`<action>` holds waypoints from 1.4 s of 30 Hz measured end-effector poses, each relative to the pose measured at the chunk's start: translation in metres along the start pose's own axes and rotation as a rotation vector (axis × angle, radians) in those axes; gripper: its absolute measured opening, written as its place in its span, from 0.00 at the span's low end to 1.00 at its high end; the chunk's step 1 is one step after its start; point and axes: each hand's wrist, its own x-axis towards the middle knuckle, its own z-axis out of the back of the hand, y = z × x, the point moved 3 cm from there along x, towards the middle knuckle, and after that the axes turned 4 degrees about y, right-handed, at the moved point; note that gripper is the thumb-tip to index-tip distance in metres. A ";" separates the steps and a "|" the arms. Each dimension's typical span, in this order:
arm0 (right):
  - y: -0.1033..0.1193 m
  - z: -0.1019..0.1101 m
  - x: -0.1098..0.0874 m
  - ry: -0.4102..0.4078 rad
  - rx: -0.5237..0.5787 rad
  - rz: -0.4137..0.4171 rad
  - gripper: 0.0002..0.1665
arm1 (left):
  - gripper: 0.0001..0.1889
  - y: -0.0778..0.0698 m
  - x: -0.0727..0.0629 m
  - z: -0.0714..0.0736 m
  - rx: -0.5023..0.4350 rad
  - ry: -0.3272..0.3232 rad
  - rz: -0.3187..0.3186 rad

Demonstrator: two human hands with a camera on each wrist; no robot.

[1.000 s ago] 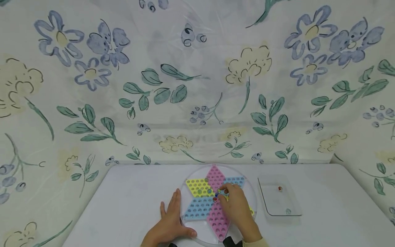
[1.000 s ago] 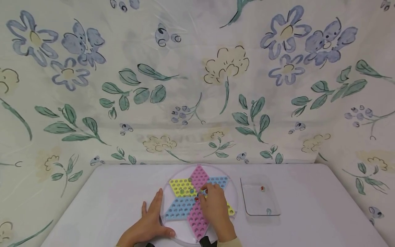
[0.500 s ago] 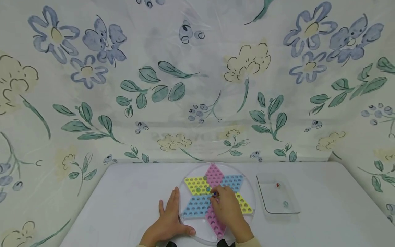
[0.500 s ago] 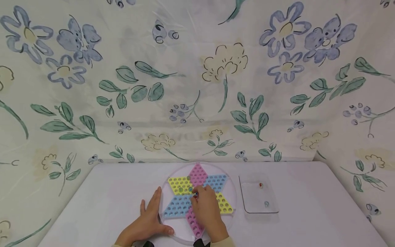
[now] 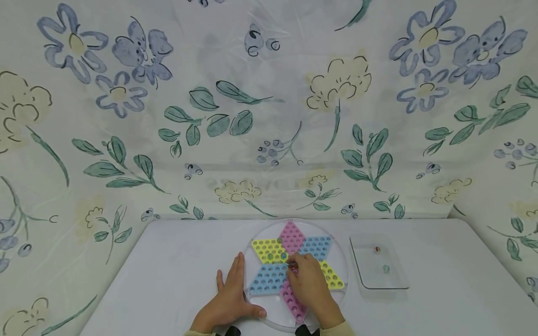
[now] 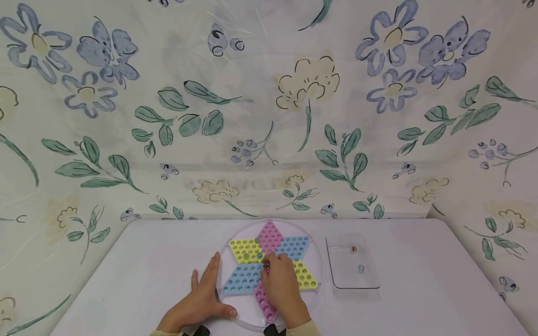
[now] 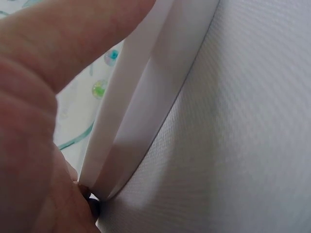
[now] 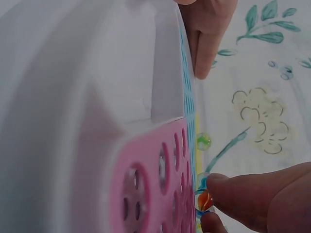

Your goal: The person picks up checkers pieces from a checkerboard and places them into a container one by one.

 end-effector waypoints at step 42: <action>-0.002 0.014 0.001 -0.018 0.028 -0.053 0.06 | 0.80 -0.002 0.000 0.001 0.001 0.001 0.014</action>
